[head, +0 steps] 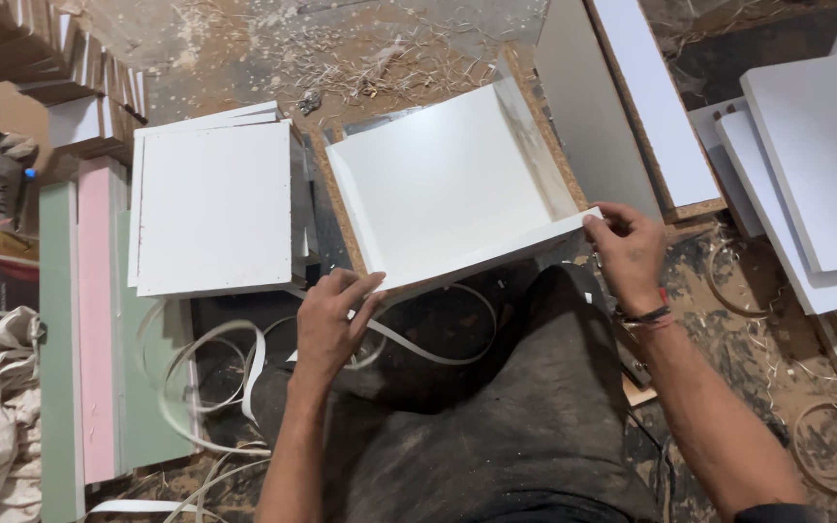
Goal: The person sits on the floor and applies white edge banding tape to the front edges of white drawer boxes. They hold a tape strip against a drawer edge and press it with a hand-held iron, then set the finished drawer aside and pick up the next one, repeating the process.
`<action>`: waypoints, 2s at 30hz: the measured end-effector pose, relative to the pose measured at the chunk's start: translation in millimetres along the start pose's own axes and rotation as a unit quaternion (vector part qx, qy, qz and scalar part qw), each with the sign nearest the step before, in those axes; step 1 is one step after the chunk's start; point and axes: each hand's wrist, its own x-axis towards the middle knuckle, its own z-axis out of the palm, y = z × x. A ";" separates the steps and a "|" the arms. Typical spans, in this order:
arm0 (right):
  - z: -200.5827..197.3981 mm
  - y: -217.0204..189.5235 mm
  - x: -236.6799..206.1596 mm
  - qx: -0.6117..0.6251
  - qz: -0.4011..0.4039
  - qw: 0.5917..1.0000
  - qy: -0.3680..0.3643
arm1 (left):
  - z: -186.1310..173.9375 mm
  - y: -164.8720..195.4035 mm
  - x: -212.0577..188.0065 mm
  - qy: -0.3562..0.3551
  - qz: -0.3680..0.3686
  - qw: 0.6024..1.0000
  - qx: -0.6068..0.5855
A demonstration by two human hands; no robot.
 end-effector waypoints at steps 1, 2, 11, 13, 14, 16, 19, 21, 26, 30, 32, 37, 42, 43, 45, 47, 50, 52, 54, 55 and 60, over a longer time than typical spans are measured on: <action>1.4 2.1 0.7 -0.016 -0.016 1.000 0.009 | 1.4 -0.8 2.1 -0.006 -0.001 1.000 0.009; 2.6 3.6 0.3 -0.032 -0.029 0.999 0.017 | 2.6 -0.4 2.3 -0.014 -0.003 1.000 0.018; 8.3 -0.4 -0.7 -0.077 -0.030 0.995 0.057 | 26.6 13.8 7.3 -0.013 0.109 0.976 0.190; 10.1 0.3 0.1 -0.064 -0.022 0.996 0.056 | 51.7 31.4 16.5 -0.023 0.120 0.980 0.158; 10.6 1.0 0.4 -0.052 -0.015 0.997 0.055 | 67.7 43.9 21.9 -0.034 0.122 0.983 0.131; 11.2 2.3 0.8 -0.029 -0.010 0.998 0.054 | 101.9 65.2 43.8 -0.018 0.144 0.984 0.104; 12.2 2.8 0.8 0.006 -0.010 0.999 0.052 | 134.7 90.0 64.0 0.004 0.144 0.989 0.015; 13.9 2.2 1.2 0.031 -0.005 0.998 0.048 | 144.0 97.0 73.6 -0.003 0.093 0.995 -0.026; 1.9 8.2 10.3 0.115 0.008 0.993 0.020 | 151.6 106.5 82.9 0.035 0.070 0.995 -0.056; -55.9 35.1 22.9 0.100 -0.003 0.994 0.055 | 159.1 110.8 86.7 0.041 0.076 0.994 -0.060; -93.6 58.3 21.5 0.009 0.023 0.998 0.060 | 161.2 111.5 83.4 0.029 0.080 0.995 -0.053; -143.7 116.7 3.4 -0.372 0.111 0.917 -0.089 | 164.2 112.4 84.1 0.032 0.077 0.995 -0.047; -116.5 143.2 -16.2 -0.350 0.136 0.896 -0.238 | 156.1 113.7 88.4 0.031 0.074 0.993 -0.083; -112.0 142.0 -17.3 -0.365 0.129 0.893 -0.228 | 154.2 114.1 89.3 0.035 0.073 0.993 -0.083; -106.9 134.7 -19.2 -0.364 0.121 0.897 -0.220 | 149.4 114.3 88.5 0.035 0.073 0.993 -0.082; -106.7 122.3 -19.0 -0.335 0.112 0.909 -0.223 | 145.8 114.0 88.2 0.039 0.081 0.992 -0.089; -115.4 106.0 -18.2 -0.354 0.147 0.904 -0.190 | 142.3 112.4 88.4 0.040 0.082 0.991 -0.094; -128.5 87.1 -14.3 -0.350 0.193 0.901 -0.168 | 141.8 111.3 89.1 0.021 0.070 0.993 -0.090; -146.5 61.1 -12.2 -0.260 0.236 0.923 -0.160 | 142.1 110.2 89.2 0.024 0.074 0.993 -0.093; -155.3 46.0 -9.7 -0.245 0.208 0.933 -0.164 | 142.3 109.7 88.8 0.025 0.076 0.992 -0.094; -166.3 -30.6 10.8 -0.193 0.059 0.963 -0.180 | 142.0 108.8 84.1 0.026 0.077 0.993 -0.085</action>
